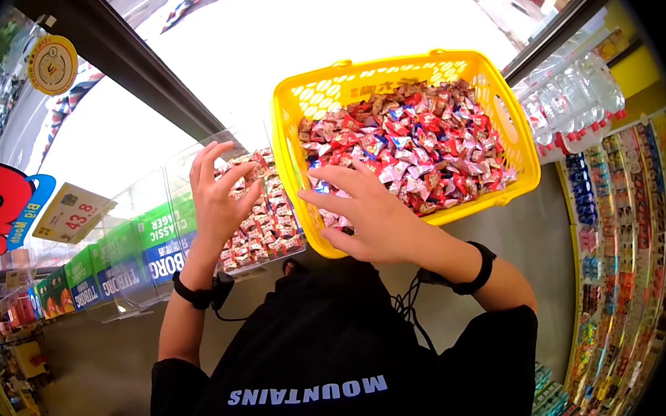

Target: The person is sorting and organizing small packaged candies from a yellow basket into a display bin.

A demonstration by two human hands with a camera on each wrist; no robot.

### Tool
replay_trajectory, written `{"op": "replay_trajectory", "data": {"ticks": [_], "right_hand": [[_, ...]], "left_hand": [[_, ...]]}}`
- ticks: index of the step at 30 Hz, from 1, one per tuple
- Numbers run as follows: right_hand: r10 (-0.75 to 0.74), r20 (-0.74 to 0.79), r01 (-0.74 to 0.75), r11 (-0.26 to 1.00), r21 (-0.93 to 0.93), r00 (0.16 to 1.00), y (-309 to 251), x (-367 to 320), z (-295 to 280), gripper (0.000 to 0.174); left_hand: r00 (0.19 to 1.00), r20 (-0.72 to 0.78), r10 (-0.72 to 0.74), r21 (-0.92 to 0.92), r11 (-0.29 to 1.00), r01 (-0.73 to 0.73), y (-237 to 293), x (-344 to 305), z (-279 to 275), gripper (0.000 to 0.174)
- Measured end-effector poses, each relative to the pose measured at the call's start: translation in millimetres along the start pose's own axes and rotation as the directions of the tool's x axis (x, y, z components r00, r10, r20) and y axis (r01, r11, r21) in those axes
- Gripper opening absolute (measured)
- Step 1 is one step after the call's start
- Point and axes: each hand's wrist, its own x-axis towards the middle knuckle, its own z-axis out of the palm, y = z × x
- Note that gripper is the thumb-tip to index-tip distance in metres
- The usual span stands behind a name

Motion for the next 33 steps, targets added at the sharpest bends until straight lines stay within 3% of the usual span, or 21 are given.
{"op": "replay_trajectory", "data": {"ticks": [4, 8, 21, 28, 33], "right_hand": [[0.027, -0.087, -0.036, 0.994, -0.107, 0.996, 7, -17, 15, 0.051], [0.022, -0.082, -0.038, 0.978, -0.204, 0.996, 9, -22, 17, 0.046], [0.015, -0.096, -0.035, 0.978, -0.207, 0.995, 8, -19, 17, 0.043], [0.006, -0.168, -0.04, 0.979, -0.199, 0.986, 20, -21, -6, 0.041], [0.028, -0.04, -0.042, 0.925, -0.379, 0.999, 41, -17, -57, 0.043]], "left_hand": [[0.985, 0.146, -0.088, 0.223, 0.973, 0.054, -54, -6, 41, 0.023], [0.964, 0.247, -0.097, 0.348, 0.938, 0.005, -80, -12, 89, 0.015], [0.971, 0.226, -0.081, 0.487, 0.873, -0.04, -82, 0, 127, 0.01], [0.948, 0.286, -0.141, 0.428, 0.904, 0.005, -69, 0, 111, 0.046], [0.952, 0.283, -0.119, 0.347, 0.938, 0.014, -57, -8, 65, 0.056]]}}
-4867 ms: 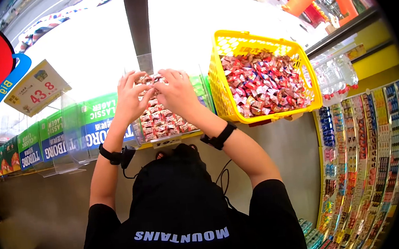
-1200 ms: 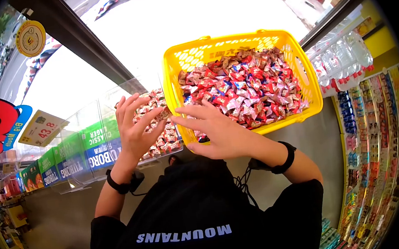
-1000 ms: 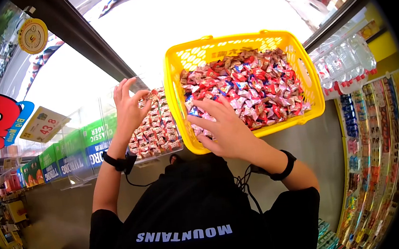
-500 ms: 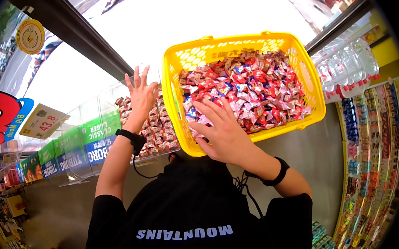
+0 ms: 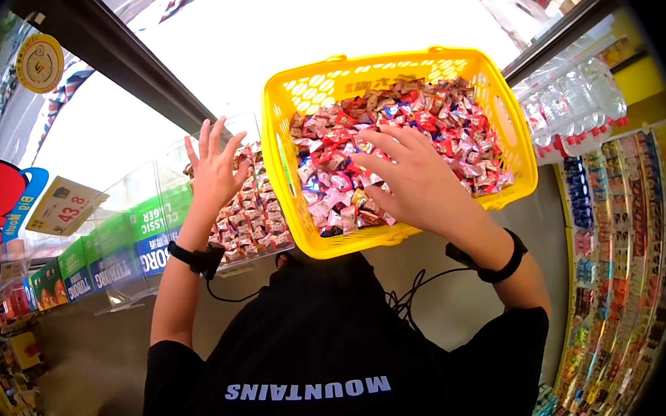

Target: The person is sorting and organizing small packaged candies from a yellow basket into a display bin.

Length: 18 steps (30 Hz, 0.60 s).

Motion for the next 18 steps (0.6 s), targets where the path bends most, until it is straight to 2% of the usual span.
{"op": "replay_trajectory", "data": {"ticks": [3, 6, 10, 13, 16, 18], "right_hand": [[-0.043, 0.14, 0.038, 0.999, 0.034, 0.989, 7, 17, -21, 0.039], [-0.158, 0.152, 0.148, 0.986, 0.073, 0.976, 10, 46, -26, 0.035], [-0.229, 0.392, 0.159, 0.966, 0.204, 0.891, 26, 81, 24, 0.035], [-0.167, 0.578, 0.205, 0.979, 0.0, 0.799, 34, 90, 58, 0.04], [0.009, 0.656, 0.065, 0.994, -0.088, 0.755, 53, 102, 75, 0.046], [0.105, 0.641, -0.026, 0.991, -0.131, 0.761, 65, 101, 76, 0.051]], "left_hand": [[0.999, -0.017, -0.044, -0.08, 0.996, 0.043, -6, -22, -23, 0.055], [0.996, -0.036, -0.087, -0.101, 0.991, 0.083, -14, -46, -32, 0.057], [0.99, 0.033, -0.138, -0.107, 0.984, 0.141, -17, -77, -41, 0.054], [0.987, 0.026, -0.16, -0.115, 0.98, 0.162, -18, -97, -39, 0.051], [0.984, 0.044, -0.172, -0.138, 0.975, 0.177, -17, -116, -31, 0.048], [0.979, 0.084, -0.183, -0.156, 0.968, 0.195, -14, -130, -22, 0.048]]}}
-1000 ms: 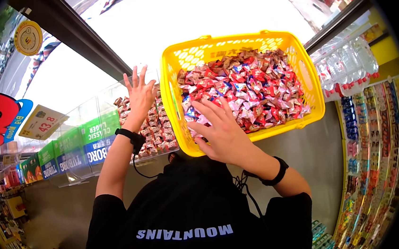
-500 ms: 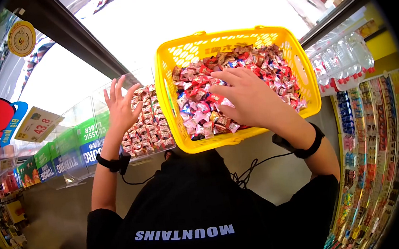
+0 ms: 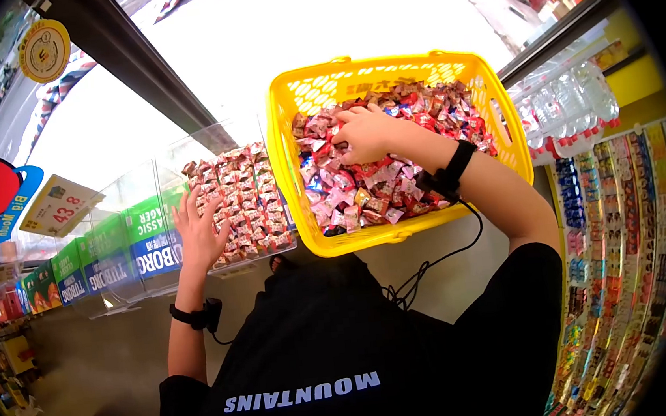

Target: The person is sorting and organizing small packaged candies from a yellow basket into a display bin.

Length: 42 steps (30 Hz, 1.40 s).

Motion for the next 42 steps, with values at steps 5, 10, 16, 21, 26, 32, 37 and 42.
{"op": "replay_trajectory", "data": {"ticks": [5, 10, 16, 21, 26, 32, 37, 42], "right_hand": [[-0.002, -0.037, 0.002, 1.0, 0.011, 0.999, 10, -1, -3, 0.049], [-0.108, -0.017, 0.109, 0.993, 0.049, 0.994, -11, 7, 11, 0.042], [-0.137, -0.002, 0.136, 0.984, 0.112, 0.991, 7, 6, 6, 0.027], [-0.176, -0.041, 0.178, 0.983, 0.054, 0.984, 14, 10, 7, 0.024], [-0.205, -0.038, 0.209, 0.967, 0.147, 0.978, 13, 7, 4, 0.028], [-0.278, -0.14, 0.305, 0.922, 0.24, 0.95, -1, -16, -14, 0.012], [-0.38, -0.388, 0.435, 0.898, 0.064, 0.84, -10, -32, -11, 0.007], [-0.461, -0.526, 0.463, 0.876, -0.138, 0.715, -21, -44, -9, 0.01]], "left_hand": [[0.999, 0.023, -0.023, -0.062, 0.998, 0.024, 0, -30, 20, 0.039], [0.997, -0.059, -0.055, -0.087, 0.995, 0.05, 2, -30, 18, 0.03], [0.991, -0.12, -0.05, -0.113, 0.993, 0.036, 6, -30, 11, 0.023], [0.991, -0.122, -0.054, -0.13, 0.991, 0.038, 5, -29, 11, 0.021], [0.991, -0.127, -0.05, -0.122, 0.992, 0.035, 7, -30, 10, 0.019], [0.99, -0.133, -0.046, -0.135, 0.99, 0.027, 7, -30, 11, 0.018], [0.989, -0.144, -0.042, -0.13, 0.991, 0.024, 5, -30, 13, 0.017], [0.989, -0.142, -0.042, -0.138, 0.99, 0.022, 5, -31, 13, 0.017]]}}
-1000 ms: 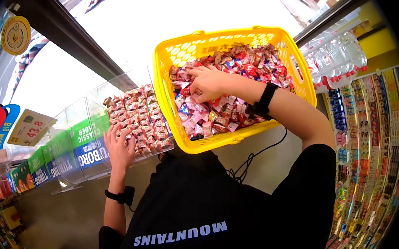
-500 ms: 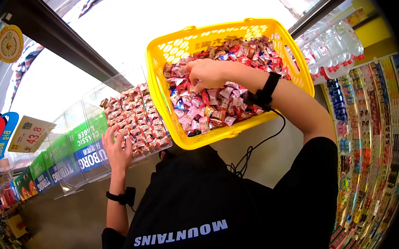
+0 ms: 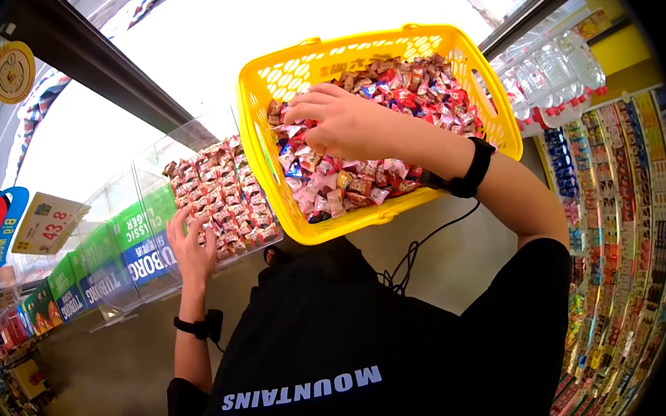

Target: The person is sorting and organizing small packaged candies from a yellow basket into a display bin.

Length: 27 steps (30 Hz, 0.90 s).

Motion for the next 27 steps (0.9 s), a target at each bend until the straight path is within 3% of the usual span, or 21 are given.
{"op": "replay_trajectory", "data": {"ticks": [4, 12, 16, 19, 22, 27], "right_hand": [[-0.045, -0.164, 0.035, 0.997, -0.068, 0.986, -29, 4, -22, 0.013], [0.002, -0.225, -0.022, 0.996, -0.087, 0.974, -104, 2, -43, 0.012], [0.034, -0.227, -0.066, 0.989, -0.135, 0.973, -123, 9, -24, 0.009], [0.035, -0.252, -0.078, 0.983, -0.164, 0.967, -131, 12, -13, 0.007], [0.044, -0.254, -0.091, 0.98, -0.176, 0.966, -134, 11, -9, 0.008], [0.078, -0.257, -0.13, 0.973, -0.189, 0.963, -135, 8, -5, 0.009]], "left_hand": [[0.999, -0.002, 0.041, 0.018, 0.999, -0.041, 2, 1, -3, 0.019], [0.964, -0.032, 0.263, -0.05, 0.963, -0.265, 69, 59, -71, 0.027], [0.92, 0.034, 0.392, -0.318, 0.877, -0.362, 115, 80, -90, 0.035], [0.889, 0.007, 0.458, -0.391, 0.819, -0.419, 138, 84, -81, 0.036], [0.875, -0.009, 0.485, -0.386, 0.805, -0.45, 148, 86, -76, 0.037], [0.912, -0.051, 0.407, -0.321, 0.858, -0.4, 156, 83, -72, 0.03]]}}
